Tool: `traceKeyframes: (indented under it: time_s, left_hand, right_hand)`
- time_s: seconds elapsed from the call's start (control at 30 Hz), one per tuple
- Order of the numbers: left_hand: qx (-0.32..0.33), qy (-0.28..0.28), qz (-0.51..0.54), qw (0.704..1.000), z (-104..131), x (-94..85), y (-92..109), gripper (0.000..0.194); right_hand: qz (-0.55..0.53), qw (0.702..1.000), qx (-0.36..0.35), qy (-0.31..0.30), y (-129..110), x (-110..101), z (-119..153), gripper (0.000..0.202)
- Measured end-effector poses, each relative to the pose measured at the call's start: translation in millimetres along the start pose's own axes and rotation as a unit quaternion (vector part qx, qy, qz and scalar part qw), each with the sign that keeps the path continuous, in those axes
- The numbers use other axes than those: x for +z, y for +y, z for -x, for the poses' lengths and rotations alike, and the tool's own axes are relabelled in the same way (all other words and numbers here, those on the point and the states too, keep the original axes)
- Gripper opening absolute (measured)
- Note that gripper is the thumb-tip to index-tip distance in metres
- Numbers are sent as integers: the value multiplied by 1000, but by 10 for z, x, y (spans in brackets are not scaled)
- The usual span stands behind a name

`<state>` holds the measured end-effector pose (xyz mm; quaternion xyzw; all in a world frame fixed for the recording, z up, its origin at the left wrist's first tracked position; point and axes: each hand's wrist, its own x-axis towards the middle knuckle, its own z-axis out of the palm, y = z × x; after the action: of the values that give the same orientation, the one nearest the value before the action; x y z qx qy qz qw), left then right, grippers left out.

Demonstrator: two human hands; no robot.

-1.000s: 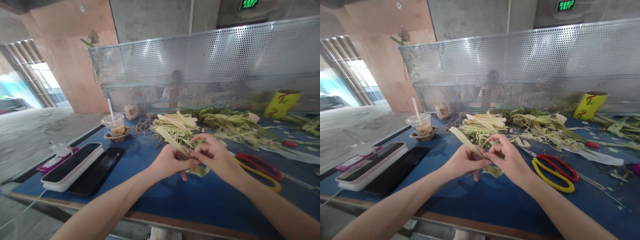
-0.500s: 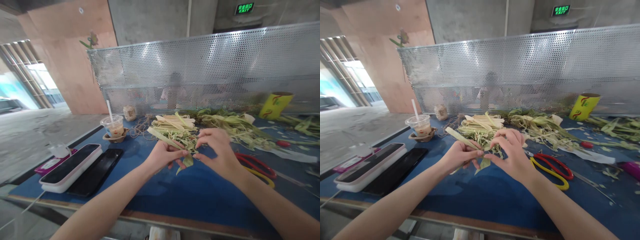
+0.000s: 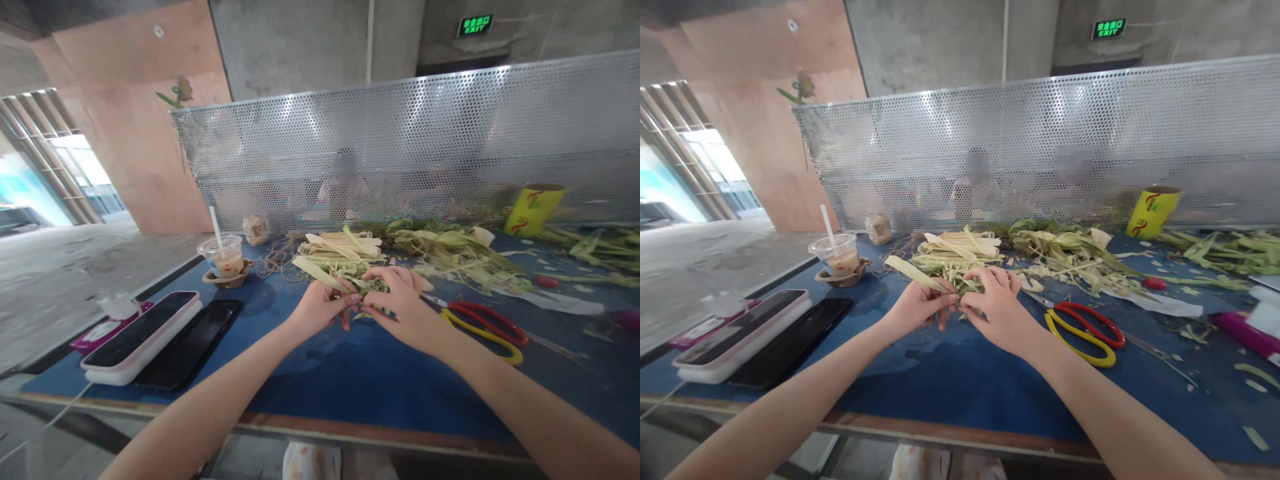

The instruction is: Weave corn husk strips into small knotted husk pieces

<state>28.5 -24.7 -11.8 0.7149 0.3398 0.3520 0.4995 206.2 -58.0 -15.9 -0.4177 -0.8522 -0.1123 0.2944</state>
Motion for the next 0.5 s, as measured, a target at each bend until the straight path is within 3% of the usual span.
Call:
traceKeyframes:
  time_s: [0.17, 0.27, 0.33, 0.4, 0.5]
  left_hand:
    - [-33, 8, 19, 999, -17, -45, -14, 22]
    - [-48, -30, 16, 998, -11, -76, 21, 23]
    - [-47, -63, 28, 996, 2, -84, 55, 35]
    - [-39, -86, 33, 995, 16, -81, 83, 50]
    - [-36, -100, 3, 994, 31, -61, 103, 60]
  right_hand:
    - [-23, 1000, 5, -11, 39, 5, 4, 20]
    - [-77, 997, 7, -11, 94, 0, 2, 20]
    - [-129, 991, 35, 13, 121, -12, -5, 17]
    - [-163, 984, 60, 38, 120, -24, -14, 31]
    - [-171, 984, 45, 26, 73, -24, -26, 30]
